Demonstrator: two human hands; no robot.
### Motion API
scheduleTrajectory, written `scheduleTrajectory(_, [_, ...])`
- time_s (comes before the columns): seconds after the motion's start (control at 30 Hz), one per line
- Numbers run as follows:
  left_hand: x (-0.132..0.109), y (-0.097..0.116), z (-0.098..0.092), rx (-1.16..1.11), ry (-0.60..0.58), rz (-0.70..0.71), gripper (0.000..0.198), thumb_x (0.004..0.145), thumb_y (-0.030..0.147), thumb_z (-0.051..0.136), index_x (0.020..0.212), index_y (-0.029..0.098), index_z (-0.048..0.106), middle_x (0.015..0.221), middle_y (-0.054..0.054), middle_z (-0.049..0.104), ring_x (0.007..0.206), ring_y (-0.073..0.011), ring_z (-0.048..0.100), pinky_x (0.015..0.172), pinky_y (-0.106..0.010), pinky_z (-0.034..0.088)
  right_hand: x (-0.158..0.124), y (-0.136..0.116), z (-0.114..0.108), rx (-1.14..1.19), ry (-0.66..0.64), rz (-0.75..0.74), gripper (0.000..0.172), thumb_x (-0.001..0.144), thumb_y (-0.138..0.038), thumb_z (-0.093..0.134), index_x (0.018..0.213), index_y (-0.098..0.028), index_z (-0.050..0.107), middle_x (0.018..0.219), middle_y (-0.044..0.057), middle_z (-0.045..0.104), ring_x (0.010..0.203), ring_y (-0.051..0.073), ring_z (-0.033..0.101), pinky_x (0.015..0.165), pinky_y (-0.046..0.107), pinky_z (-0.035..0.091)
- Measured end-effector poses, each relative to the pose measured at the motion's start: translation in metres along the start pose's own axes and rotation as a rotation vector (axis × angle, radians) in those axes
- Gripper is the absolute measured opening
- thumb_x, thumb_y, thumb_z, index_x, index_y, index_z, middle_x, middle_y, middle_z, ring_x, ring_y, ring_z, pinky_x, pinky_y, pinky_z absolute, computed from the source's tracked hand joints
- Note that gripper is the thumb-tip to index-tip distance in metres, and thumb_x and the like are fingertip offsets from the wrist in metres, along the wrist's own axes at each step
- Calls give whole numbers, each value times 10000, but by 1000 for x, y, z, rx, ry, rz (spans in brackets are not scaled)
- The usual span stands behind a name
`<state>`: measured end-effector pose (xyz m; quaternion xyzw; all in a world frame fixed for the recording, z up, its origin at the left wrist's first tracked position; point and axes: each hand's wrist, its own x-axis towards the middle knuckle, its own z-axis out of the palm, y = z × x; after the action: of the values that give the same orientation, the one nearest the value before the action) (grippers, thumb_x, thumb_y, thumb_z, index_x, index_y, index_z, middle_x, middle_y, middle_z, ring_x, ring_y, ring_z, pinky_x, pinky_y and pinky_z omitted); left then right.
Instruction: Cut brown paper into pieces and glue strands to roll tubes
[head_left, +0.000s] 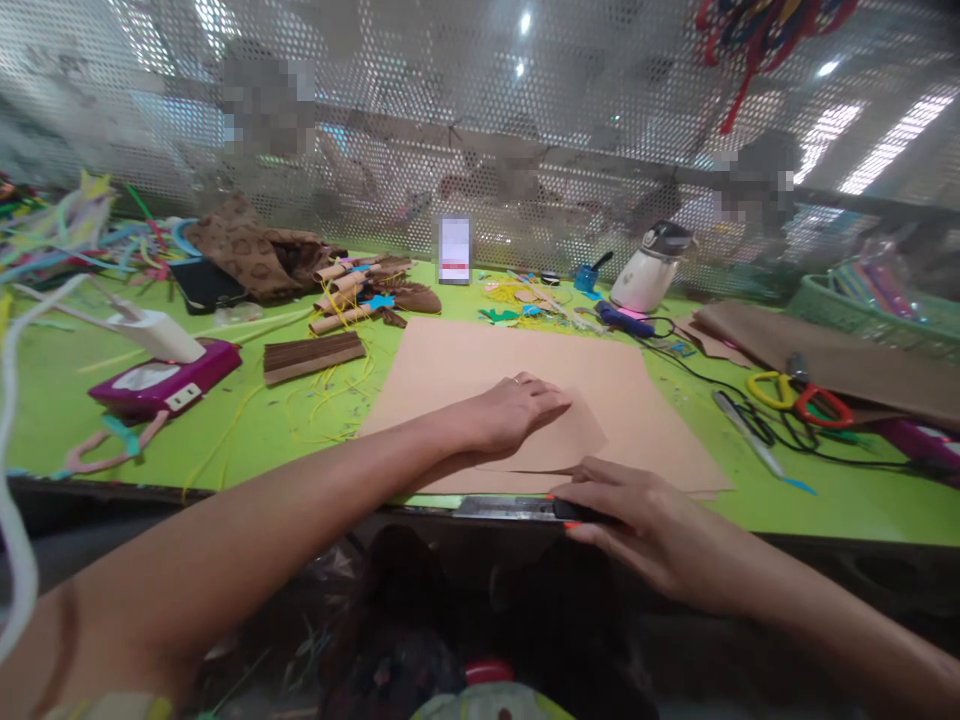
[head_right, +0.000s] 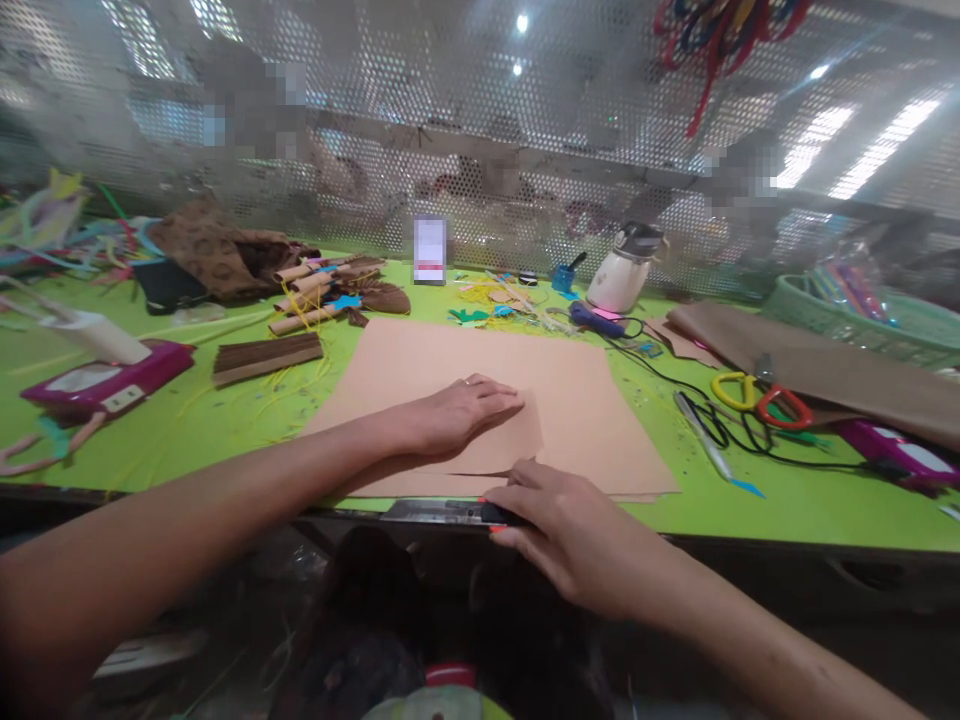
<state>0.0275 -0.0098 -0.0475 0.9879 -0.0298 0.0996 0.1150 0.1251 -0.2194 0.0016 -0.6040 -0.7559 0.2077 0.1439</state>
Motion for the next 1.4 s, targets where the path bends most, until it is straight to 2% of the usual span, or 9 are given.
scheduleTrajectory(0.17, [-1, -1, 1, -90, 100, -9, 328, 967, 238, 364, 1223, 133, 542, 1269, -135, 564, 1148, -209, 495, 1001, -341, 352, -7, 17, -17, 114, 262, 23, 245, 921, -336, 490, 1070, -214, 641, 943, 58, 656, 850, 167, 599, 754, 267, 473])
scheduleTrajectory(0.27, [-4, 0, 0, -132, 196, -47, 305, 974, 268, 354, 1114, 138, 591, 1132, -124, 615, 1048, -197, 528, 940, -316, 399, 5, 62, -34, 58, 587, 195, 300, 867, -386, 534, 1037, -182, 673, 906, 71, 685, 780, 193, 608, 677, 290, 481])
scheduleTrajectory(0.37, [-6, 0, -4, -111, 219, -88, 269, 956, 255, 396, 1039, 128, 619, 1071, -126, 619, 1016, -196, 534, 912, -306, 413, 30, 113, -47, -15, 693, 356, 338, 837, -367, 520, 1017, -141, 695, 913, 96, 710, 768, 227, 625, 689, 331, 486])
scheduleTrajectory(0.5, [-9, 2, -7, 50, 220, -147, 252, 934, 295, 451, 1018, 138, 630, 1086, -126, 610, 1055, -232, 514, 939, -367, 390, 66, 150, -51, -162, 619, 354, 319, 831, -293, 503, 1031, -132, 691, 939, 102, 715, 827, 238, 627, 750, 340, 474])
scheduleTrajectory(0.67, [-12, 8, -9, 163, 194, -168, 268, 928, 342, 458, 1043, 150, 605, 1068, -119, 595, 1019, -238, 505, 902, -377, 396, 89, 135, -49, -264, 690, 285, 360, 831, -331, 534, 1066, -90, 662, 1105, 182, 648, 1058, 293, 539, 941, 437, 376])
scheduleTrajectory(0.87, [-13, 14, -14, 206, 177, -242, 263, 919, 365, 463, 998, 150, 592, 1009, -111, 572, 934, -234, 494, 833, -370, 410, 91, 92, -51, -145, 163, 78, 465, 781, -505, 605, 1085, -158, 659, 1025, 106, 667, 928, 226, 587, 779, 312, 446])
scheduleTrajectory(1.03, [-14, 16, -19, 243, 161, -352, 310, 867, 431, 537, 969, 143, 591, 986, -120, 561, 929, -261, 484, 788, -386, 414, 87, 91, -50, -148, 19, 170, 480, 677, -455, 707, 1046, -157, 633, 821, 39, 632, 732, 174, 567, 619, 260, 405])
scheduleTrajectory(1.27, [-13, 7, -17, 210, 190, -369, 334, 831, 470, 578, 897, 144, 613, 911, -101, 571, 894, -247, 498, 786, -362, 406, 86, 101, -39, 66, 150, 233, 189, 645, -292, 669, 725, -168, 550, 621, -50, 490, 587, 103, 440, 519, 223, 305])
scheduleTrajectory(1.4, [-12, -4, -20, 48, 204, -421, 331, 777, 480, 629, 811, 151, 609, 804, -65, 572, 799, -218, 507, 701, -318, 406, 88, 108, -32, 371, 281, 218, 269, 680, -350, 654, 597, -183, 461, 554, -70, 402, 533, 84, 366, 502, 230, 274])
